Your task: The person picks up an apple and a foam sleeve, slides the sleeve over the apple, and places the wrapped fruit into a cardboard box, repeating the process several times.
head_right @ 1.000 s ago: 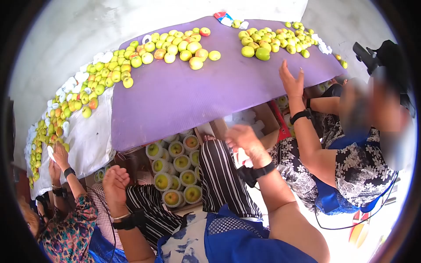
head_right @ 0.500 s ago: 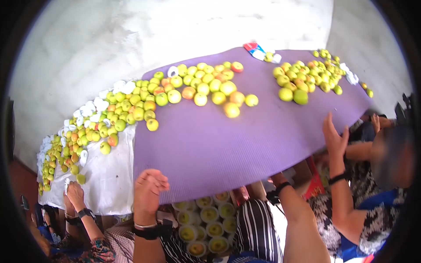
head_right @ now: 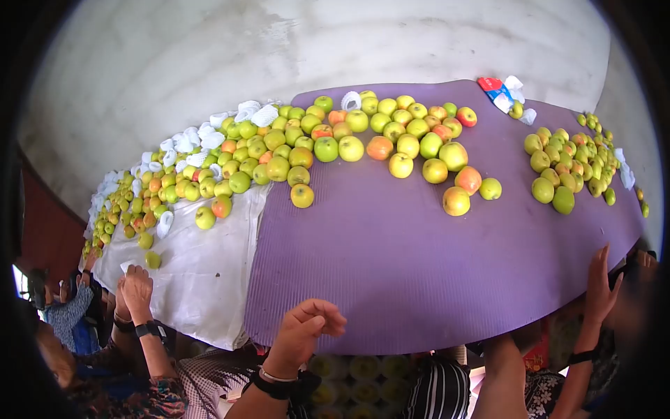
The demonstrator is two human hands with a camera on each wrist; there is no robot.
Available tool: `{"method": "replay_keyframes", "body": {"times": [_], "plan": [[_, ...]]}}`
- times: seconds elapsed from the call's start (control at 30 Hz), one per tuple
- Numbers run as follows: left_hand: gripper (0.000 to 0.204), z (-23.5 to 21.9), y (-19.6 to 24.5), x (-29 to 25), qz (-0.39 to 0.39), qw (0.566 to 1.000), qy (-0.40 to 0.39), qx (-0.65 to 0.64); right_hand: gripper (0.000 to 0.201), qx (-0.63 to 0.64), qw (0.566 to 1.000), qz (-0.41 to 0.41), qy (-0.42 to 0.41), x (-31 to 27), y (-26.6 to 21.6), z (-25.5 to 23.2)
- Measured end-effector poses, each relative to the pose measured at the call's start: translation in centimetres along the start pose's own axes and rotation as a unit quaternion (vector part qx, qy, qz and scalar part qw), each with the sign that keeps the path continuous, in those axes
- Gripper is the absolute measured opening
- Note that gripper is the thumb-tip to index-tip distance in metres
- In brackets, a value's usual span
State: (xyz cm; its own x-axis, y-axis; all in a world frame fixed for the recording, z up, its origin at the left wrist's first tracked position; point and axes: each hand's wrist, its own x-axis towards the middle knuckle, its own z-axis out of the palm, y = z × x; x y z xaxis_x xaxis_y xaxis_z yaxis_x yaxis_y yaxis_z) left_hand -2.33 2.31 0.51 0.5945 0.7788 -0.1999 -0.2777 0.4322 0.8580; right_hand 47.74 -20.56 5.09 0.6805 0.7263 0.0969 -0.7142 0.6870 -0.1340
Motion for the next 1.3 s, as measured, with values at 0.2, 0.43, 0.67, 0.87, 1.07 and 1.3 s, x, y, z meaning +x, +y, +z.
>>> {"method": "replay_keyframes", "body": {"times": [0.2, 0.43, 0.67, 0.87, 1.07, 1.3], "plan": [[0.022, 0.4, -0.1, 0.0, 0.002, 1.0, 0.0, -0.026, 0.061, -0.081, 0.996, 0.02, -0.029, 0.3, -2.4, -0.9], [0.019, 0.4, -0.5, 0.3, 0.019, 0.999, 0.014, -0.022, 0.037, -0.548, 0.818, 0.002, 0.175, -1.2, 0.1, -8.6], [0.018, -0.5, 0.8, -0.2, 0.093, 0.993, 0.053, 0.042, 0.02, -0.772, 0.494, 0.215, 0.337, -13.9, 7.6, -17.4], [0.02, -4.4, 3.2, -1.9, 0.134, 0.977, 0.162, -0.032, 0.027, -0.806, 0.555, 0.163, 0.128, -18.8, 11.4, -0.9], [0.02, -4.4, 2.9, -3.1, 0.127, 0.983, 0.118, -0.066, 0.032, -0.7, 0.676, 0.218, -0.073, -17.1, 23.5, 11.7], [0.029, -3.1, 2.4, -3.7, 0.133, 0.99, -0.004, -0.038, 0.016, -0.611, 0.735, 0.232, -0.183, -13.4, 38.4, 10.0]]}}
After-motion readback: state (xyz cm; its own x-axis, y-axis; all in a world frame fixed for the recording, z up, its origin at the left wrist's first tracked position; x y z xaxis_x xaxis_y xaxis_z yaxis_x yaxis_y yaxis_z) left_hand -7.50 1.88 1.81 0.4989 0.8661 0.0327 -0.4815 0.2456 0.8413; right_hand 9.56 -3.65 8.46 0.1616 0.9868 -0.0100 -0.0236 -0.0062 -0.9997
